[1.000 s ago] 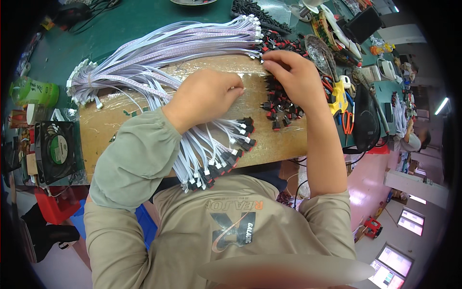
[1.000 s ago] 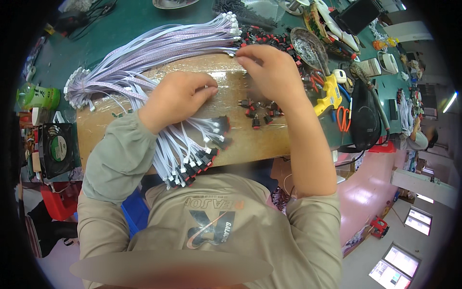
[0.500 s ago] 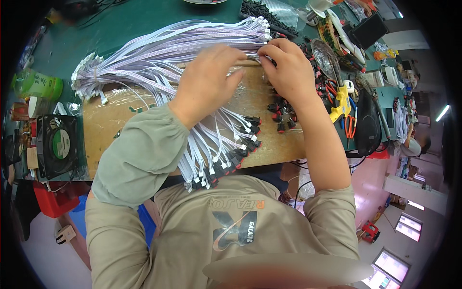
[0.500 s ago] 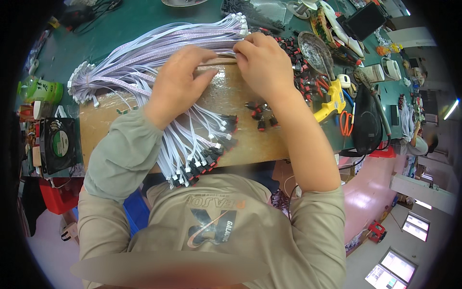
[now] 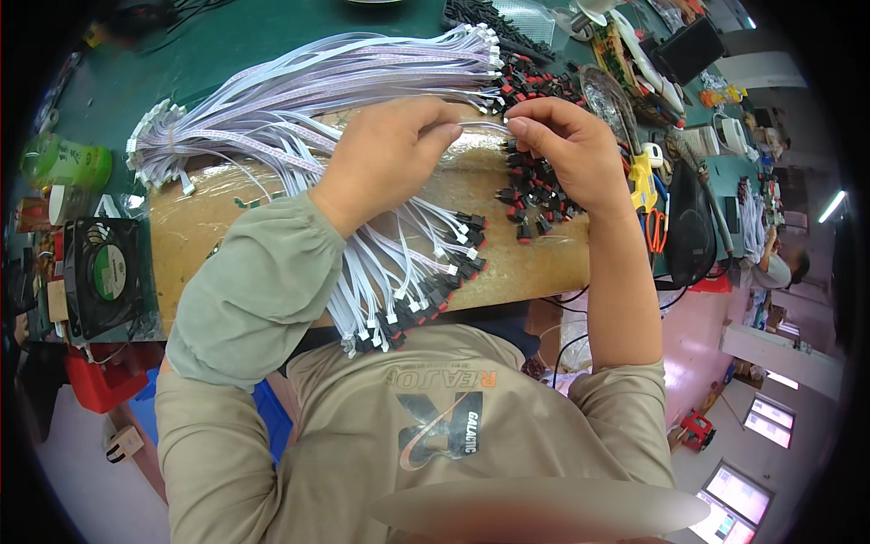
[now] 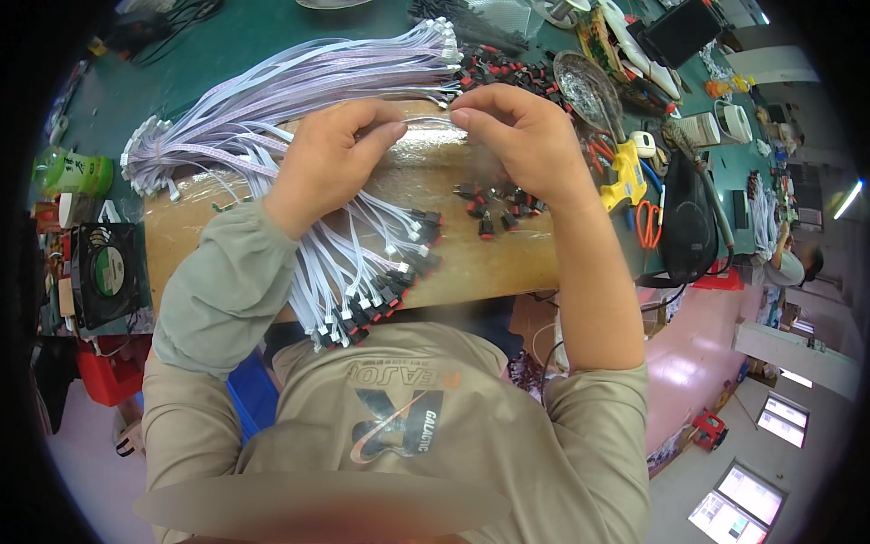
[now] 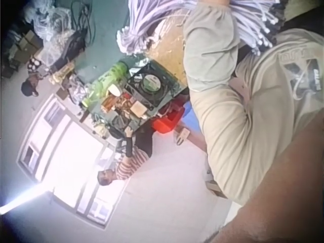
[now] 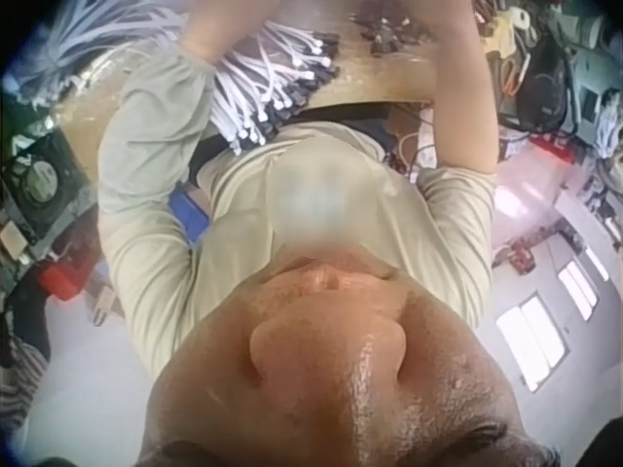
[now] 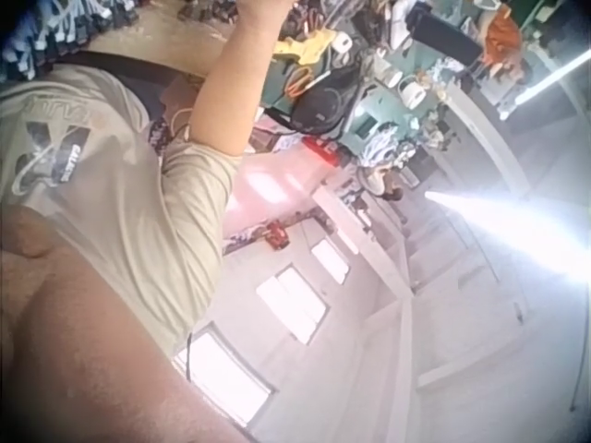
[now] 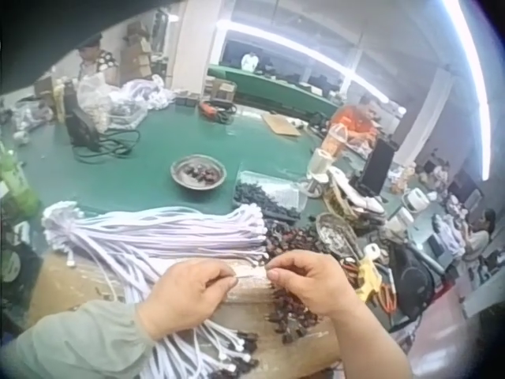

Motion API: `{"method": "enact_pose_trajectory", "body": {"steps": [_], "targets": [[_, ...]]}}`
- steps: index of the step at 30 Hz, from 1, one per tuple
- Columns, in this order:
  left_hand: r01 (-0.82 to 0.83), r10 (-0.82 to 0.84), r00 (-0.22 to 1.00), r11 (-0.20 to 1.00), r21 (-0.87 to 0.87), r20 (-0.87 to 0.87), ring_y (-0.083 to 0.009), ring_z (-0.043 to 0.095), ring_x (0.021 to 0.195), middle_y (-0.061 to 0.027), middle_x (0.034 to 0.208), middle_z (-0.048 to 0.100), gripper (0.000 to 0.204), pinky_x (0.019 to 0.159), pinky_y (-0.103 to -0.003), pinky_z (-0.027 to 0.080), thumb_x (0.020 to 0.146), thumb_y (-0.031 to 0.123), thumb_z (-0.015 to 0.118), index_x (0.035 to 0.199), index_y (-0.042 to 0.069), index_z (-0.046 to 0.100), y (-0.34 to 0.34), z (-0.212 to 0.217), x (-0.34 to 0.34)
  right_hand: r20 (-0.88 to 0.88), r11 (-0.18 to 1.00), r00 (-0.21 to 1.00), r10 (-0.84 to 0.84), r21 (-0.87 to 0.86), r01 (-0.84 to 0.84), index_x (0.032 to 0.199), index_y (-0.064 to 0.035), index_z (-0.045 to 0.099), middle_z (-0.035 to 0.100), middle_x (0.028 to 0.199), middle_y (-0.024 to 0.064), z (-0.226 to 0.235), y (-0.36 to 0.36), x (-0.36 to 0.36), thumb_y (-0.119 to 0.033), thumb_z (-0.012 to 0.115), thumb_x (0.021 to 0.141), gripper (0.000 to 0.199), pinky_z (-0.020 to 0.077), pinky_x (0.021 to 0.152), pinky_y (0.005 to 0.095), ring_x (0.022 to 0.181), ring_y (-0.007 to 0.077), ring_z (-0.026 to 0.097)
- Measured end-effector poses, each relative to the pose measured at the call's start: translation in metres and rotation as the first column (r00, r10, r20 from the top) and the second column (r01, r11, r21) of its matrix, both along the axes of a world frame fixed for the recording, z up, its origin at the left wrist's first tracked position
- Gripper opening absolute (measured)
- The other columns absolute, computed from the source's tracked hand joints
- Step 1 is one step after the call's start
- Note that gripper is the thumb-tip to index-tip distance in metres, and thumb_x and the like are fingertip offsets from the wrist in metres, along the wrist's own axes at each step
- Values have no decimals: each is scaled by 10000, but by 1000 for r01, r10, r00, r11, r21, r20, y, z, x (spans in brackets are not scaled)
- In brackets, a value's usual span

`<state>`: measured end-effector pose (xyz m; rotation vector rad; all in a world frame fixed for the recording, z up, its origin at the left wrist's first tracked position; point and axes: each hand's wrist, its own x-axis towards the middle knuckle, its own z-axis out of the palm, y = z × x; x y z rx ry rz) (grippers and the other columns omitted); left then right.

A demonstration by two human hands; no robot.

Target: The person assembles wire harnesses by attaching connectors to them, then securing the connectors with a handheld heating tool.

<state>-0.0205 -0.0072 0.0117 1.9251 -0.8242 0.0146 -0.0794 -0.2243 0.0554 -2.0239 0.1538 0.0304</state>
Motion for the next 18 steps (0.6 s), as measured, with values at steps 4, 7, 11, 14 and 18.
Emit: {"method": "enact_pose_trajectory", "body": {"steps": [4,7,11,14,18], "targets": [[57,-60,997,996,-64,-55,-262,629,733,-137,846,664,186,675,-330,484,845,164,655,955,14,667,-2,4,-3,67,997,997,32,-70,-27,988,-35,676,633,791,-11,-5,6,0,-158,670,861,177,464,660,229,723,61,556],[142,-137,989,987,-75,62,-228,616,711,-128,829,662,193,670,-318,478,847,157,655,969,7,663,-2,-2,0,41,989,995,87,-122,-81,984,-28,671,651,808,13,-2,17,2,-153,668,856,179,471,678,235,739,81,577],[189,-185,971,982,10,-152,-177,600,703,-100,821,659,202,666,-293,479,856,144,643,991,-5,655,-2,-7,-1,159,981,974,160,-132,-140,1008,-24,666,675,852,59,-4,29,10,-153,668,852,202,479,702,244,756,108,600],[194,-214,908,977,-92,-361,-135,585,695,-60,810,647,187,651,-263,476,867,148,636,978,-1,655,0,-10,4,214,983,962,171,-108,-150,1018,-25,667,680,867,65,-1,41,15,-161,671,851,215,481,709,243,768,106,605],[111,-261,722,958,-265,-640,-89,554,674,-12,789,616,162,616,-228,452,877,171,642,938,21,648,1,-4,9,155,997,988,18,75,-30,1035,-42,677,675,866,12,-1,30,18,-174,685,850,227,481,733,238,816,83,600]]}}
